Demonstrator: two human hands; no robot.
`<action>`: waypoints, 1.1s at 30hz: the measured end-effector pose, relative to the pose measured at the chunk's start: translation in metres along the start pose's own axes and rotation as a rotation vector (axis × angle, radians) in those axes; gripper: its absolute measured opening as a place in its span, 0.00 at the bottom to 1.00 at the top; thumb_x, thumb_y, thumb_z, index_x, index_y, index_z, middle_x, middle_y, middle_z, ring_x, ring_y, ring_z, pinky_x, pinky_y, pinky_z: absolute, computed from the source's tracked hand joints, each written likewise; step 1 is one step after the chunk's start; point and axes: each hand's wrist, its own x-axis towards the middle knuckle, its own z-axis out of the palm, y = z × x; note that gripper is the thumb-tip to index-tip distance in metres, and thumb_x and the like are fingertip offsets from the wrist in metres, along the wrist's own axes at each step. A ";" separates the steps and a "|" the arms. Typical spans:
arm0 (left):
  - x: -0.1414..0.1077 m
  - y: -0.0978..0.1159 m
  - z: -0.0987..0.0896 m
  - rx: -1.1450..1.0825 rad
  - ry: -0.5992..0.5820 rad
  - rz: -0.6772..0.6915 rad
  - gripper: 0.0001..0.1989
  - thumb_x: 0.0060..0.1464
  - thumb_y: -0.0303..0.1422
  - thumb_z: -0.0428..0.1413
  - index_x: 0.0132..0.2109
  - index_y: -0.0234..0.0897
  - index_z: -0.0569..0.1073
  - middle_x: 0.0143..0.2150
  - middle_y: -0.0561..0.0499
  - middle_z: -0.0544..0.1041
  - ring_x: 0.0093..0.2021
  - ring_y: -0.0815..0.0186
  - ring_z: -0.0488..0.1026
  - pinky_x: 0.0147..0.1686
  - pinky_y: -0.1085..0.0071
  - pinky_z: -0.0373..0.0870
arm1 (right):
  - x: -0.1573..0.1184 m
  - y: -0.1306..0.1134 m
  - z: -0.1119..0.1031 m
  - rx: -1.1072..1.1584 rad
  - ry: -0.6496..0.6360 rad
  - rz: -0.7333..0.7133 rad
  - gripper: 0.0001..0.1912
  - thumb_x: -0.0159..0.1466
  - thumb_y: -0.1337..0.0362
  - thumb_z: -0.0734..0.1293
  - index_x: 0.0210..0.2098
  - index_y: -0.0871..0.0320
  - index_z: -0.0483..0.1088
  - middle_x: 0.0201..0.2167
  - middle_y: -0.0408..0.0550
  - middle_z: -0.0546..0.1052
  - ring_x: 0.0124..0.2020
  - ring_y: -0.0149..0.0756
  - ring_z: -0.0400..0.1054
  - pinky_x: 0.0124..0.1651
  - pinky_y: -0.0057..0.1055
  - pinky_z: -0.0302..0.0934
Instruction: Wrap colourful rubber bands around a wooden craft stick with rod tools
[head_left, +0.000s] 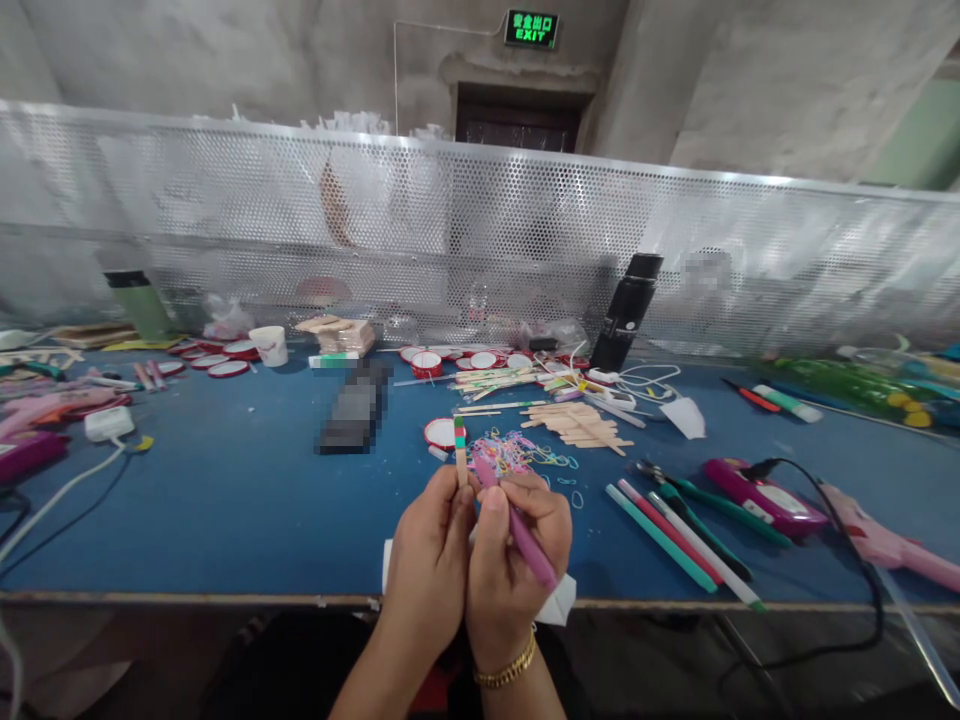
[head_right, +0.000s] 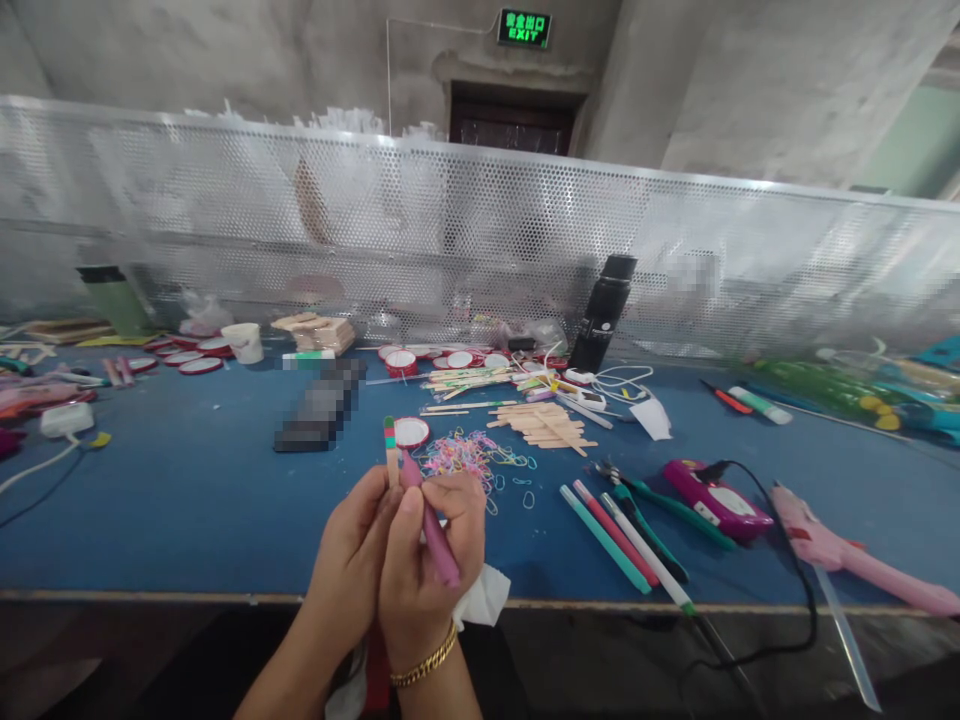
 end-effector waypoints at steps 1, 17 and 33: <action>0.000 0.000 0.000 0.003 -0.001 -0.005 0.18 0.71 0.44 0.50 0.35 0.40 0.69 0.30 0.56 0.70 0.29 0.67 0.65 0.30 0.72 0.62 | 0.000 0.000 0.000 -0.005 0.003 0.000 0.05 0.71 0.72 0.65 0.42 0.55 0.69 0.35 0.44 0.73 0.39 0.36 0.73 0.42 0.38 0.70; -0.002 -0.001 -0.001 -0.013 0.011 0.009 0.17 0.70 0.44 0.53 0.34 0.40 0.67 0.29 0.56 0.69 0.29 0.67 0.64 0.30 0.72 0.61 | 0.000 0.001 0.000 0.068 -0.059 0.023 0.04 0.71 0.70 0.65 0.40 0.55 0.68 0.34 0.42 0.73 0.35 0.34 0.71 0.40 0.37 0.70; -0.002 -0.001 -0.001 -0.020 -0.007 0.012 0.16 0.71 0.43 0.52 0.35 0.39 0.69 0.30 0.55 0.71 0.30 0.67 0.66 0.30 0.72 0.62 | -0.001 0.000 -0.001 0.088 -0.061 0.026 0.04 0.71 0.70 0.65 0.42 0.54 0.68 0.33 0.43 0.73 0.35 0.35 0.71 0.39 0.38 0.70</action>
